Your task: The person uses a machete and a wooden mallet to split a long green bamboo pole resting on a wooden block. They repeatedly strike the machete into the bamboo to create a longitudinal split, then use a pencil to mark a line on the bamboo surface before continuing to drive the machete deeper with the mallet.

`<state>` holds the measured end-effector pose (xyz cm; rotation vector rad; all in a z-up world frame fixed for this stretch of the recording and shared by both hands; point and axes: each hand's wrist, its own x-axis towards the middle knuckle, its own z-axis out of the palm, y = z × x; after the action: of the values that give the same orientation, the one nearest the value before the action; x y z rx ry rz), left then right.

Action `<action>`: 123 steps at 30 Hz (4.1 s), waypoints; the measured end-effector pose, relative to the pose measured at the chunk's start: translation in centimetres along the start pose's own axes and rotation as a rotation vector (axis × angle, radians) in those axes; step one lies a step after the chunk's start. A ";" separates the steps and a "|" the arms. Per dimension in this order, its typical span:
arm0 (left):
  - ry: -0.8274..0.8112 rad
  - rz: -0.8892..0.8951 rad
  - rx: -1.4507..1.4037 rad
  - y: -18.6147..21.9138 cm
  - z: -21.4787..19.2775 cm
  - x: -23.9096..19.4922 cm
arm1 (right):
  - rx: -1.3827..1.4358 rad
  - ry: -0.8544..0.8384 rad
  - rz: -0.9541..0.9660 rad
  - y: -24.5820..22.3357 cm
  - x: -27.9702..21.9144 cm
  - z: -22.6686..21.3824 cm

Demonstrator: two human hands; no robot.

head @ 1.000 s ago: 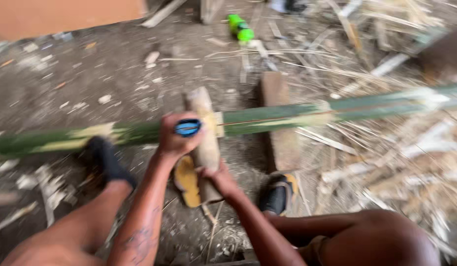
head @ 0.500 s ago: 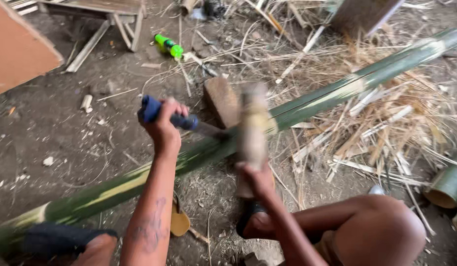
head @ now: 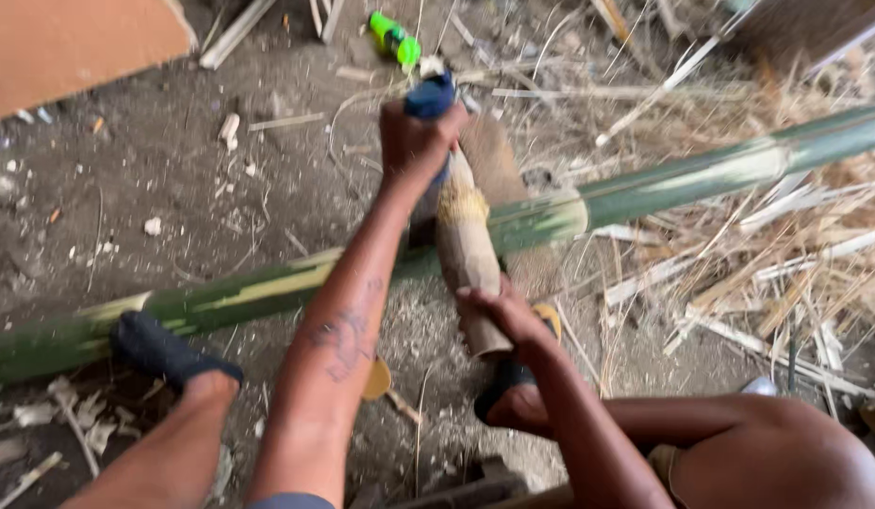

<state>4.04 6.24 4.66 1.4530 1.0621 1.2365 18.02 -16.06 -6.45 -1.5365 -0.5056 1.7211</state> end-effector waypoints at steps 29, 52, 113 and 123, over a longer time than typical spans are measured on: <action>0.190 -0.002 -0.426 1.3 -11.9 0.2 | 0.127 0.263 -0.379 -7.7 -0.8 -2.2; 0.172 -0.095 -0.125 -6.3 -25.6 2.2 | -0.103 -0.323 0.116 2.1 3.2 16.7; -0.014 -0.081 -0.548 -4.3 -15.5 -1.0 | -0.008 0.199 -0.084 -5.8 -2.1 -6.7; 0.052 0.143 0.372 -3.9 -11.5 -2.4 | -0.075 -0.178 -0.008 1.9 0.4 12.5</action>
<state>-7.87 5.95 1.14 1.8129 1.2925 1.2254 5.44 -14.62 -5.63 -1.4377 -0.6729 1.8619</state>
